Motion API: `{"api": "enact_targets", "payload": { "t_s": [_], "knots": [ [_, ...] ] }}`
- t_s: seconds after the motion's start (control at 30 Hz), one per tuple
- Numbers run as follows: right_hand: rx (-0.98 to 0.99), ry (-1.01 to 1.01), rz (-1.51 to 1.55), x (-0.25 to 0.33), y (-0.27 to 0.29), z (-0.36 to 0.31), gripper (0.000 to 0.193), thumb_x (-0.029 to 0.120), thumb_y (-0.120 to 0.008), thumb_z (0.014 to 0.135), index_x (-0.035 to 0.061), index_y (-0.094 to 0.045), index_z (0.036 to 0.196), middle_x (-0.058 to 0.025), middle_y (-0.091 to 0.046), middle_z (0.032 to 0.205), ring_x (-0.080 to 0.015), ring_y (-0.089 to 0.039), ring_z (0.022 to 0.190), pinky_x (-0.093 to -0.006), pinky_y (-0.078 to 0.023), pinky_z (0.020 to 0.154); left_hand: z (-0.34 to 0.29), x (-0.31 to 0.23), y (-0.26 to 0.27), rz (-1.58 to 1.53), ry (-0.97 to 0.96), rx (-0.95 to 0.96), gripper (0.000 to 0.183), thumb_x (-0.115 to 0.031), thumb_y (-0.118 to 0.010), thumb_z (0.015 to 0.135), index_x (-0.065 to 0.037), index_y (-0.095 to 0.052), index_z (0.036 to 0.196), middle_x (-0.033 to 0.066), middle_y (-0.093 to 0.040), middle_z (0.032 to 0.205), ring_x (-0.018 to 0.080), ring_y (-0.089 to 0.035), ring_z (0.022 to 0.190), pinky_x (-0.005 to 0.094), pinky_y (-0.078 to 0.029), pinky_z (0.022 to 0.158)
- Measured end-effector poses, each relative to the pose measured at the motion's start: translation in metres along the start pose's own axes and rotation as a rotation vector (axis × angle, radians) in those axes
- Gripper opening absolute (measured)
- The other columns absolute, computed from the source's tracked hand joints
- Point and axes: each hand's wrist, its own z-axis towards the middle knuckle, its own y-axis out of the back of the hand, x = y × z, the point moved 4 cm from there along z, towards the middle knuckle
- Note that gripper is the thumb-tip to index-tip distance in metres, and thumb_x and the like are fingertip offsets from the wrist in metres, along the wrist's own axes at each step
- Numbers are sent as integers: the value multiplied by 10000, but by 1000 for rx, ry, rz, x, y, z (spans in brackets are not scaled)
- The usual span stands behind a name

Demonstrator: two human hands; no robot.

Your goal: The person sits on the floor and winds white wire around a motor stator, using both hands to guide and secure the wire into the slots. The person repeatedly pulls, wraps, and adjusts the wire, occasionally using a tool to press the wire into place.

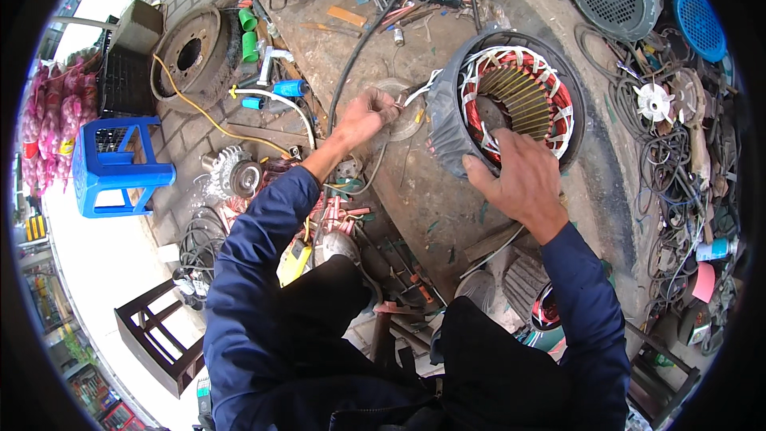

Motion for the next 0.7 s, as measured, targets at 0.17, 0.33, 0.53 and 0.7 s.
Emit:
{"api": "enact_targets", "payload": {
  "t_s": [0.17, 0.33, 0.53, 0.7],
  "knots": [
    [2, -12, 6, -1, -3, -1, 532, 541, -741, 884, 20, -679, 970, -159, -719, 808, -347, -699, 770, -462, -531, 707, 8, 2, -9, 1, 48, -19, 270, -263, -744, 991, -13, -716, 1089, 67, -748, 1000, 166, -669, 939, 320, -507, 870],
    [-30, 10, 14, -1, -3, -2, 576, 543, -741, 887, -6, -703, 1055, -169, -725, 843, -351, -700, 792, -463, -530, 727, 1, 3, -5, -439, 206, 156, 158, -196, -666, 1038, -56, -725, 1083, 28, -711, 999, 136, -607, 859, 291, -464, 801],
    [-46, 13, 15, 1, -1, -2, 582, 558, -741, 887, -4, -697, 1033, -162, -717, 827, -349, -696, 778, -462, -525, 721, -2, -23, 17, -920, 74, 145, 201, -246, -644, 1065, -66, -711, 1126, 23, -724, 1063, 142, -636, 930, 313, -490, 802],
    [-43, -3, 16, 0, 1, -1, 546, 564, -740, 880, 25, -679, 946, -150, -704, 797, -344, -690, 756, -463, -522, 712, -3, -38, 14, -979, -27, 210, 174, -205, -657, 1061, -45, -698, 1115, 40, -718, 1052, 145, -638, 908, 312, -502, 790]
  ]
}}
